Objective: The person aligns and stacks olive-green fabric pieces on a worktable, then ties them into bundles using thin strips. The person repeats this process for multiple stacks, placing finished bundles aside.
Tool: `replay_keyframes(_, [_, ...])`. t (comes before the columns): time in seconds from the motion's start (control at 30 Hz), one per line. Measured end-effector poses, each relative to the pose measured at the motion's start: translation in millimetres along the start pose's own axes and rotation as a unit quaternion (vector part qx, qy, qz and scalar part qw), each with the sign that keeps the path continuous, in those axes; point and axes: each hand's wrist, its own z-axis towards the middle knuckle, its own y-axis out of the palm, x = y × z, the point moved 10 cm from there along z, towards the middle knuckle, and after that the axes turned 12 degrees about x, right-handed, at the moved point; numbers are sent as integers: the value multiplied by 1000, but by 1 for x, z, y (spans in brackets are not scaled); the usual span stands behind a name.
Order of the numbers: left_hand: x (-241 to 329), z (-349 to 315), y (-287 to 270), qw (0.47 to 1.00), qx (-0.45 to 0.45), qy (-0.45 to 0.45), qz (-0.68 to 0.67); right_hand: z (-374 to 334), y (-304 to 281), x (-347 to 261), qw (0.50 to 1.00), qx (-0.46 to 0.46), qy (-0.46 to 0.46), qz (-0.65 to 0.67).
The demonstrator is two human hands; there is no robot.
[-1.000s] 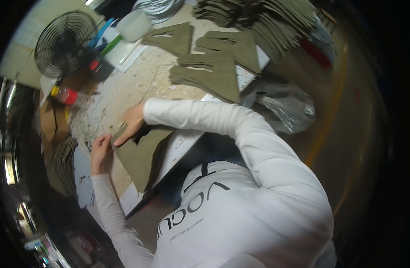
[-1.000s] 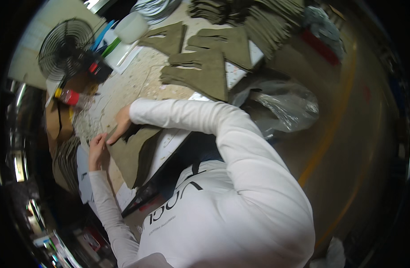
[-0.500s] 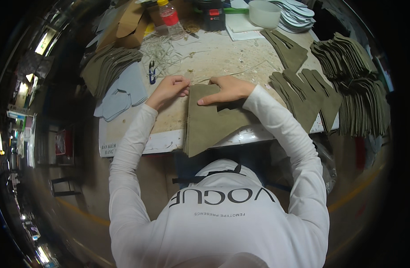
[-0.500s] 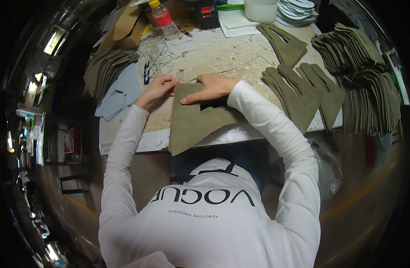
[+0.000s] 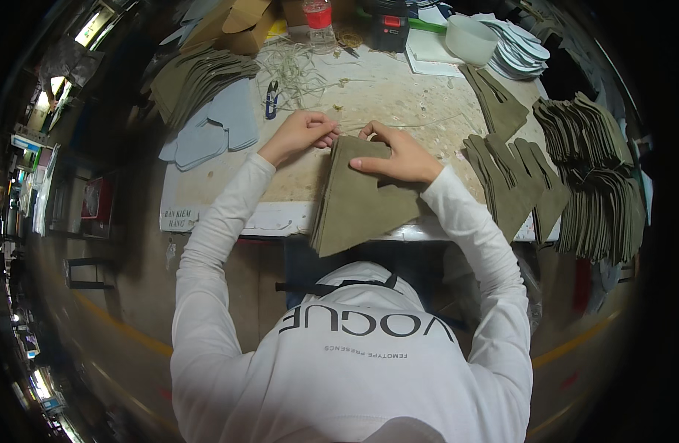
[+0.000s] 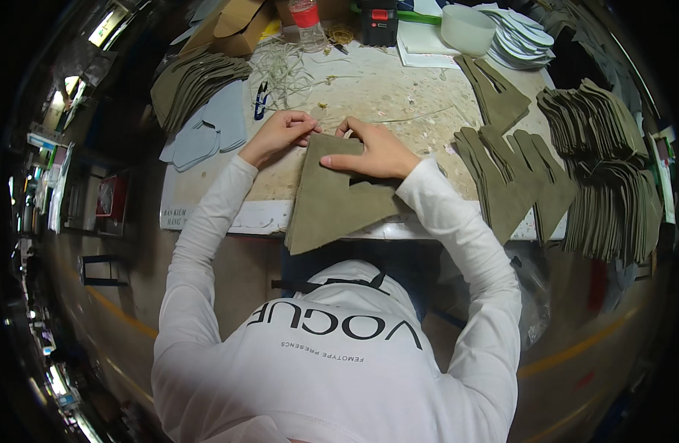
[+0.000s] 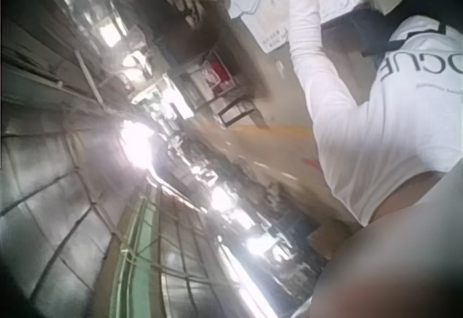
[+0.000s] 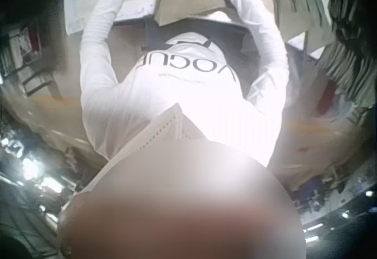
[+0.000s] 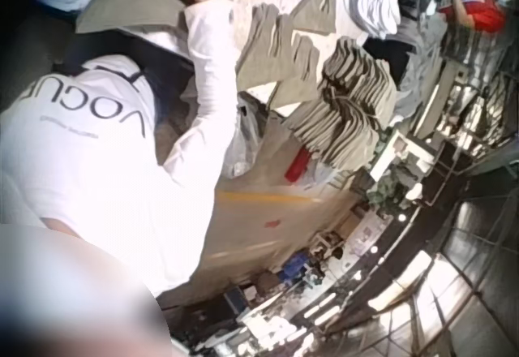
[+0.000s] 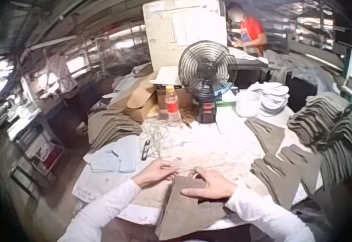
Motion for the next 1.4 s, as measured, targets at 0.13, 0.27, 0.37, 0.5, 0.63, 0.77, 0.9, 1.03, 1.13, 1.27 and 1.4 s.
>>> replay_keyframes(0.13, [-3, -9, 5, 1000, -2, 10, -16, -17, -10, -37, 985, 6, -134, 104])
replay_keyframes(0.27, [-16, -30, 12, 999, -42, -28, -2, -11, -8, -43, 979, -14, -148, 141])
replay_keyframes(0.37, [-12, -55, 14, 999, -40, 4, -16, 8, -2, -38, 978, 5, -140, 155])
replay_keyframes(0.5, [-21, -88, 6, 965, 8, -149, -218, 25, 12, -25, 986, -18, -94, 139])
replay_keyframes(0.63, [13, -109, 20, 986, 7, -35, -165, 34, 19, -21, 991, -47, -94, 84])
replay_keyframes(0.77, [30, -110, 29, 997, 18, -18, -78, 38, 31, -5, 917, -207, 42, 338])
replay_keyframes(0.9, [62, -116, 37, 996, -34, 35, -71, 17, 40, 40, 812, -209, 277, 469])
replay_keyframes(1.03, [61, -121, 24, 971, -36, -80, -222, -12, 33, 50, 781, -135, 316, 522])
replay_keyframes(1.13, [48, -122, 11, 934, -21, -150, -325, -28, 16, 56, 788, -6, 317, 528])
replay_keyframes(1.27, [47, -123, 9, 891, -58, -142, -428, -41, 27, 29, 727, -52, 252, 637])
replay_keyframes(1.4, [87, -137, 15, 859, -124, -32, -495, -62, 67, 0, 628, -138, 207, 737])
